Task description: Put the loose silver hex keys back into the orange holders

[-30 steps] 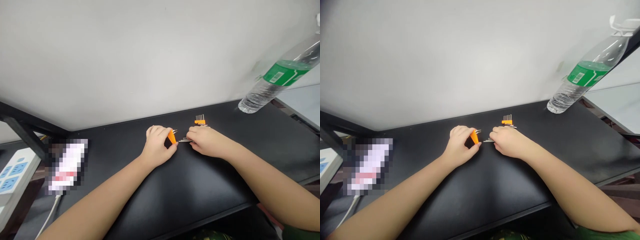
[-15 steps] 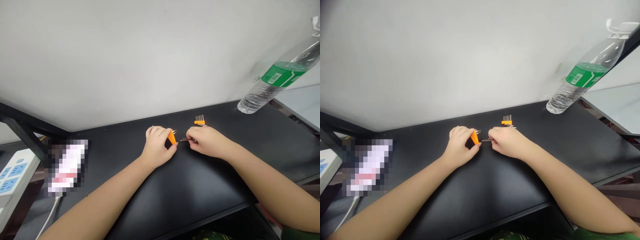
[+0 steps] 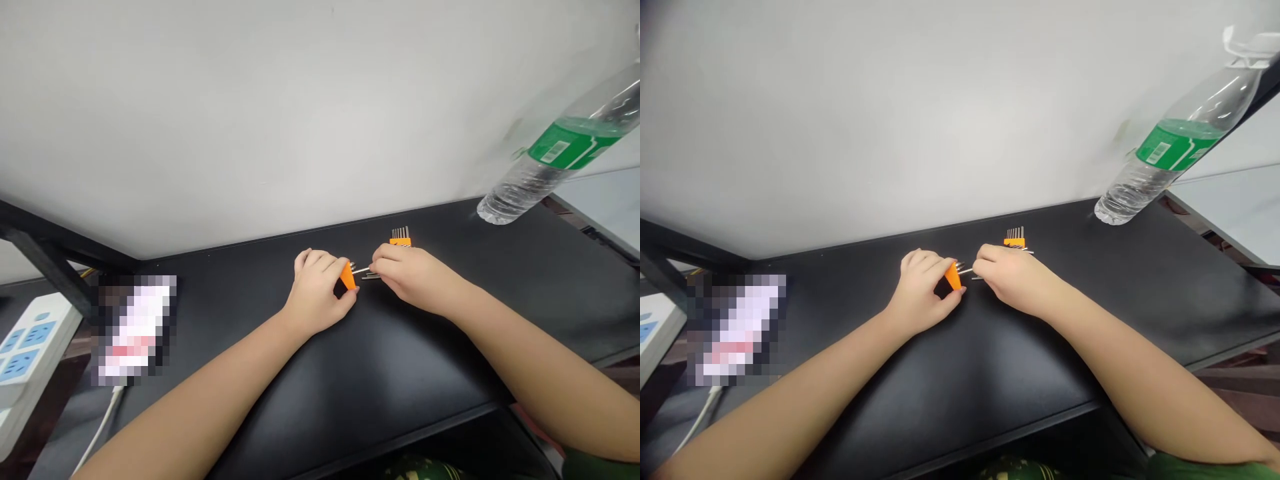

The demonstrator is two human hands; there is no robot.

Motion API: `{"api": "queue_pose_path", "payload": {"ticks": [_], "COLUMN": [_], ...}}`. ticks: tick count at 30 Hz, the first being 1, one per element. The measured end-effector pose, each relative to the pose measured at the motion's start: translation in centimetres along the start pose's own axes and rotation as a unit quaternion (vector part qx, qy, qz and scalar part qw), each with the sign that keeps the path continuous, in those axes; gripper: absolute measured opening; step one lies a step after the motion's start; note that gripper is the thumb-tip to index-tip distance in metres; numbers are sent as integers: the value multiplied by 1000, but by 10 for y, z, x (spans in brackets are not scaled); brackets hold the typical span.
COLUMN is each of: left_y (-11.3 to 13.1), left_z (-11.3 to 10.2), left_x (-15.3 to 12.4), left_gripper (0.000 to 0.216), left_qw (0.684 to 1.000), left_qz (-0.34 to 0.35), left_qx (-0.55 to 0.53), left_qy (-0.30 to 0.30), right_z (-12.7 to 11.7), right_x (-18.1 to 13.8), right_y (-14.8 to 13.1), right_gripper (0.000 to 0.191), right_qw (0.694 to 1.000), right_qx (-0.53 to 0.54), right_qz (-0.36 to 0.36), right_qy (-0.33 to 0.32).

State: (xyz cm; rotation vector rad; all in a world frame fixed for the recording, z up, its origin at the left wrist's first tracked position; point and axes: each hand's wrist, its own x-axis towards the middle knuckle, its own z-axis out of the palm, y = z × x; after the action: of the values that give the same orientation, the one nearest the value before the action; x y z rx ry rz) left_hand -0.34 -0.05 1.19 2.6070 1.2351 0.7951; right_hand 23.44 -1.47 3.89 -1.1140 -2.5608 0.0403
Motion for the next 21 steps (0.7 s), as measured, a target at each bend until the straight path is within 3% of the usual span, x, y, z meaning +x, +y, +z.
{"api": "queue_pose_path", "payload": {"ticks": [5,9,12,21], "left_y": [5,5,5,1], "left_z": [0,-1,-2,-2], "left_x": [-2,-1,0,2], "left_gripper": [23,16,20,26], "left_qw": [1000,1000,1000,999], "left_qz": [20,11,8,-26], "left_qx": [0,-2,-8,-15], "left_qy": [-15,-9,-3,-12], "right_z": [7,11,12,2], "right_x": [4,7,8,2], "right_y": [-13,-14,-8,-2], "right_gripper": [21,15,12,14], "right_qw": [998,993,994,990], "right_qx": [44,120,110,-53], "right_qz": [-34,-6,8,57], "right_qy": [0,17,23,-121]}}
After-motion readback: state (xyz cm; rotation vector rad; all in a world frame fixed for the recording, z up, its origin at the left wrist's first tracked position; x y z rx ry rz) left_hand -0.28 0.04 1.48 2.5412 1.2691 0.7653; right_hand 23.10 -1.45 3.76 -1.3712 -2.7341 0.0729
